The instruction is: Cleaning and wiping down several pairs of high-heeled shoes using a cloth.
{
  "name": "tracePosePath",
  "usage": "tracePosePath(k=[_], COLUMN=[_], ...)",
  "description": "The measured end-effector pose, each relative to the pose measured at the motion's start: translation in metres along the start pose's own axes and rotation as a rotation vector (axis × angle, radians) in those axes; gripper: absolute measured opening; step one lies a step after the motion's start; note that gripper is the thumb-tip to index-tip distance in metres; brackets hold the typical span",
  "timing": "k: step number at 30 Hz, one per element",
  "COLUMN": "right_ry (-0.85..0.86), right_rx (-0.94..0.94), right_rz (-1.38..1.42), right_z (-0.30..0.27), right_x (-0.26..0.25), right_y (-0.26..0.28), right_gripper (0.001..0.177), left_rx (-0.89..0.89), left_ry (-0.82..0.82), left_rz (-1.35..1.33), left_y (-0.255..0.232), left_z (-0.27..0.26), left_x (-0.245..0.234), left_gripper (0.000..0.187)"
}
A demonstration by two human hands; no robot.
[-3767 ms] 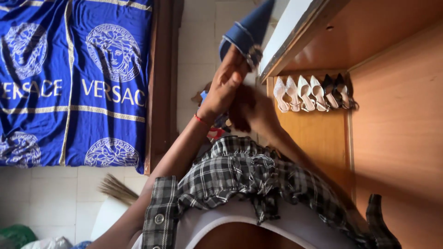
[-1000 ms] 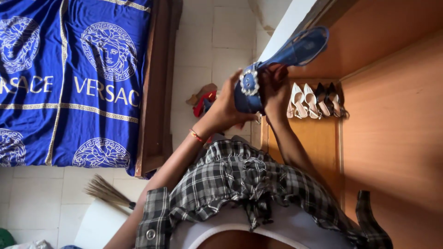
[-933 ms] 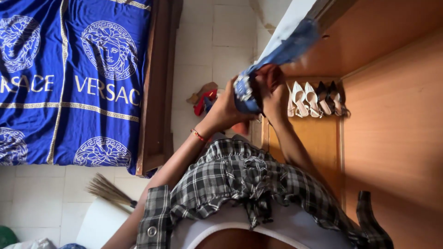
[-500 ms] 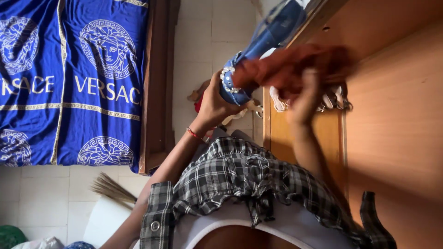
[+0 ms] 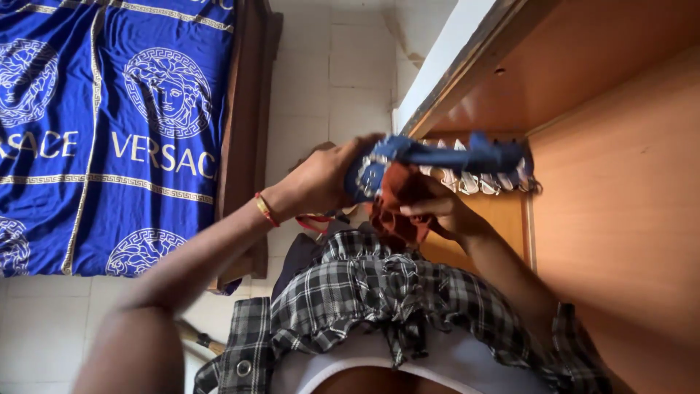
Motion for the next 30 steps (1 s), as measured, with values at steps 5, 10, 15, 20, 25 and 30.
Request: tracePosePath(k=[5,10,15,20,25,30], right_ry=[0.135,0.399,0.183,0.049,-0.341,-0.474], right_rx=[0.269,-0.257,-0.214,-0.130,-0.781,-1.168], right_rz=[0.189,-0.482,-0.233,0.506,-0.225,-1.079], right_z=[-0.009,0.003,0.033,0.030,0.040,0.007], right_x=[0.029,0.018,-0.001,0.029,0.004,0.063], right_y=[-0.004,-0.010,-0.037,0.034,0.068,0.111], right_gripper=[0.060,0.031,0.028,0.054,0.037,0.054], left_rx=[0.185,0.223,0.175,-0.045,-0.163,-0.318], left_ry=[0.137,0.199,0.132,-0.302,-0.513,-0.444], left_rz=[-0.023,0.052,0.091,0.022,-0.191,-0.239], left_y=[-0.036,-0.031,-0.002,-0.001,0.002,0.006], left_z=[-0.013,-0.022,-0.015,-0.010,-0.015,-0.025], left_x=[0.000,0.016,0.033,0.023,0.022,0.022], left_gripper=[0.115,0.113,0.108,0.116,0.122,0.117])
Point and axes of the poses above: each hand's wrist, its own z-axis towards the middle knuckle, its own x-axis out of the palm, y = z × x, the point moved 8 cm from there along z, towards the middle knuckle, and after that the axes turned 15 degrees about -y, right-handed, at the moved point
